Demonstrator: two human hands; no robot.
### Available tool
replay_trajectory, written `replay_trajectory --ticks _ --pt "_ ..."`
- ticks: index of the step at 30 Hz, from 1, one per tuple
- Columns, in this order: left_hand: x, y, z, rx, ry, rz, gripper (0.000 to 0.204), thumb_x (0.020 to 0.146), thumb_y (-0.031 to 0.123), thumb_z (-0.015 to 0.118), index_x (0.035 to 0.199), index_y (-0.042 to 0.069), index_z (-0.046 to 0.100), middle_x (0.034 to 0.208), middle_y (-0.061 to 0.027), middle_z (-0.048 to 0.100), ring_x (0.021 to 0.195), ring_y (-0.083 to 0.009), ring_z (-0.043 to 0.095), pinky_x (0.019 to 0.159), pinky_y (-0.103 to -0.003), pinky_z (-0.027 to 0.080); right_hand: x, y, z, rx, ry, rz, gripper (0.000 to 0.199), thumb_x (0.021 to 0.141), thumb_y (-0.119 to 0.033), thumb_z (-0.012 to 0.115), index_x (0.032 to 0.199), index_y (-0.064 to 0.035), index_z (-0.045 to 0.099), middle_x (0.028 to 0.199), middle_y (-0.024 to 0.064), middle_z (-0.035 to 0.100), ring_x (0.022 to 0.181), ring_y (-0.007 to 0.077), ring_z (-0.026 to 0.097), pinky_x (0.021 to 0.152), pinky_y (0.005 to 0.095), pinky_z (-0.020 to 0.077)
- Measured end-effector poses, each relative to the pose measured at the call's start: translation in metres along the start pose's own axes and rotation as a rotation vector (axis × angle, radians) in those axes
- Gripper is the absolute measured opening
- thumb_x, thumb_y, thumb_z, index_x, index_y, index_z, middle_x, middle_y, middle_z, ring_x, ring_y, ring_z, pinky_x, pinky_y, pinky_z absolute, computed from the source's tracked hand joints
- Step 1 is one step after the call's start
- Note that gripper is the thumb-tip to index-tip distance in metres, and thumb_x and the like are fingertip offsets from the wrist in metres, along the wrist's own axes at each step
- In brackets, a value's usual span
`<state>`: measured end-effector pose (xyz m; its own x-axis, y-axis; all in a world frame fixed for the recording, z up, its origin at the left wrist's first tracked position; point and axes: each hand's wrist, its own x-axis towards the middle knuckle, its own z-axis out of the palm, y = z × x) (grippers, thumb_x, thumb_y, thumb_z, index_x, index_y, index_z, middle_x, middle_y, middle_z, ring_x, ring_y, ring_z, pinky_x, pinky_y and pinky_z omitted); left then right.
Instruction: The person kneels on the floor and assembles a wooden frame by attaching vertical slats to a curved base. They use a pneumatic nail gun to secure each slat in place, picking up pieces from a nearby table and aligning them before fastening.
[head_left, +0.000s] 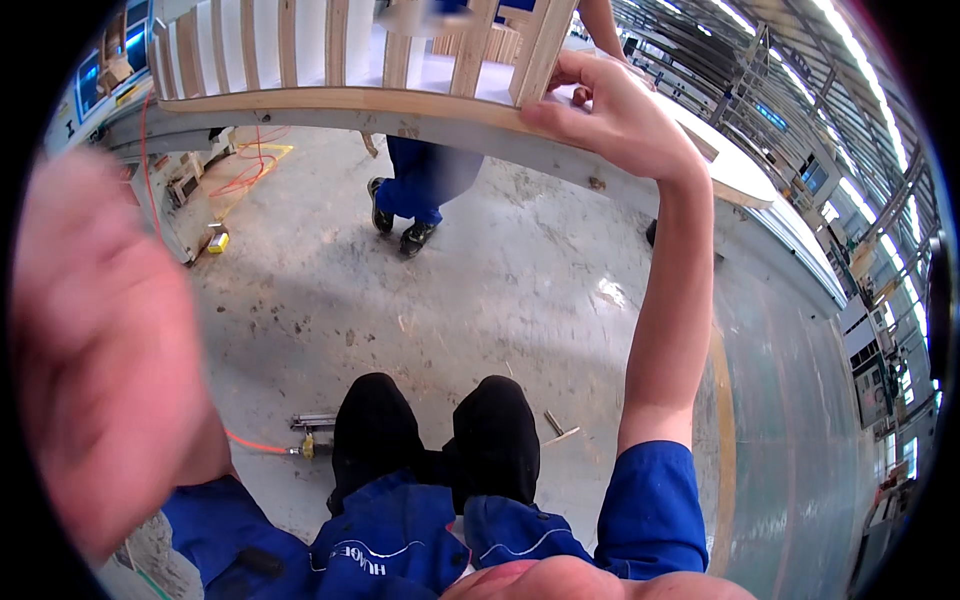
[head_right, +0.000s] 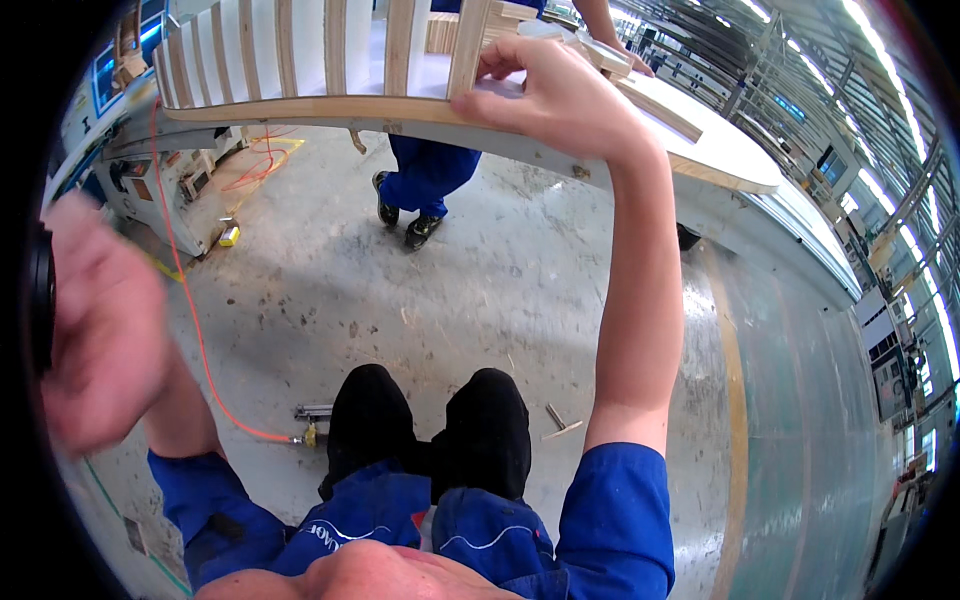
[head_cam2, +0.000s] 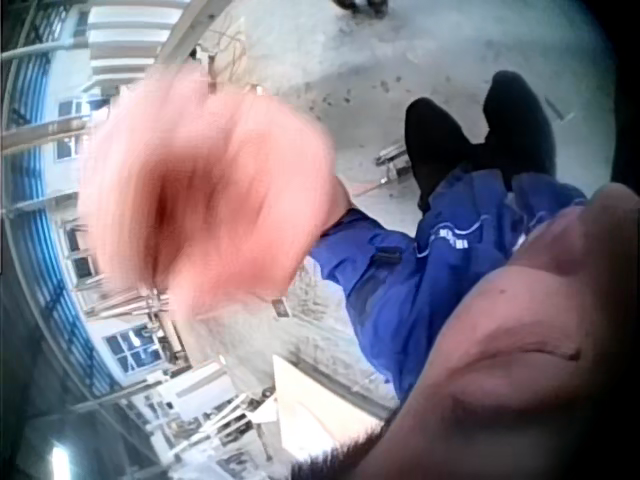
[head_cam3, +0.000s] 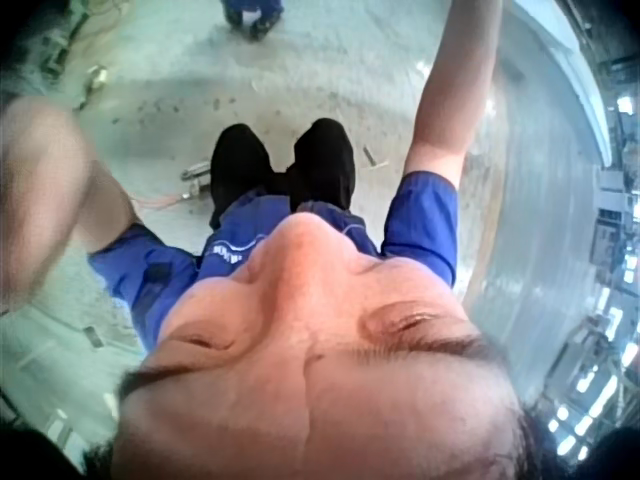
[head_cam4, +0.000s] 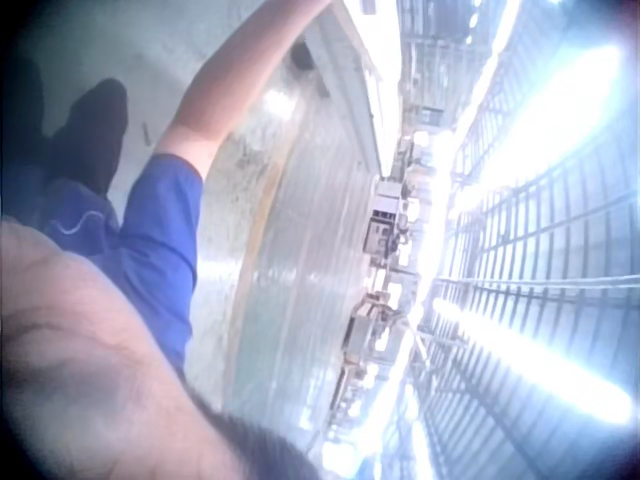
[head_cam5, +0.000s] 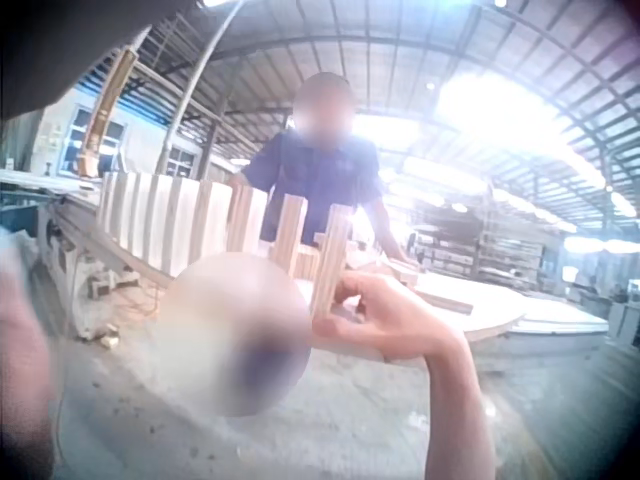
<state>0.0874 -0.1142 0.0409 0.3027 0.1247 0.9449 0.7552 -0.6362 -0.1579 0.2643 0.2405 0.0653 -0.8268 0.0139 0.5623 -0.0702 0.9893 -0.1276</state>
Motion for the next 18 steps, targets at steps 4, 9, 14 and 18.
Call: replay_trajectory --ticks 4,9,14,18 --pt "-0.009 -0.043 0.111 0.301 0.115 -0.086 0.022 0.080 0.000 0.076 0.101 0.003 0.070 0.094 -0.0095 0.068 0.075 -0.0199 0.063 0.067 -0.029 0.049 -0.004 0.003 -0.004 0.042 -0.017 0.038 0.049 0.090 -0.043 0.070 0.113 0.0009 0.072 0.101 0.0067 0.069 0.089 0.0138 0.060 0.077 0.0296 0.0470" --pt "-0.020 -0.088 0.145 0.670 0.087 -0.049 0.039 0.072 0.015 0.085 0.107 0.010 0.070 0.105 -0.0022 0.062 0.097 -0.0246 0.062 0.086 -0.039 0.048 0.003 -0.002 -0.004 0.094 -0.042 0.034 0.049 0.092 -0.042 0.069 0.114 0.0018 0.071 0.101 0.0054 0.067 0.090 0.0129 0.057 0.075 0.0292 0.0434" --pt "-0.029 -0.096 0.158 0.718 0.123 -0.032 0.045 0.068 0.017 0.091 0.107 0.014 0.069 0.107 -0.0016 0.064 0.097 -0.0222 0.060 0.092 -0.038 0.043 0.003 -0.017 -0.007 0.118 -0.021 0.064 0.048 0.090 -0.040 0.071 0.106 0.0057 0.073 0.099 0.0148 0.073 0.095 0.0220 0.068 0.089 0.0360 0.0542" --pt "-0.032 -0.102 0.164 0.757 0.171 -0.008 0.044 0.068 0.018 0.091 0.106 0.014 0.069 0.103 -0.0008 0.063 0.095 -0.0213 0.061 0.091 -0.038 0.043 0.002 -0.016 -0.007 0.092 -0.031 0.063 0.047 0.091 -0.038 0.071 0.105 0.0066 0.072 0.098 0.0152 0.072 0.095 0.0223 0.068 0.089 0.0347 0.0538"
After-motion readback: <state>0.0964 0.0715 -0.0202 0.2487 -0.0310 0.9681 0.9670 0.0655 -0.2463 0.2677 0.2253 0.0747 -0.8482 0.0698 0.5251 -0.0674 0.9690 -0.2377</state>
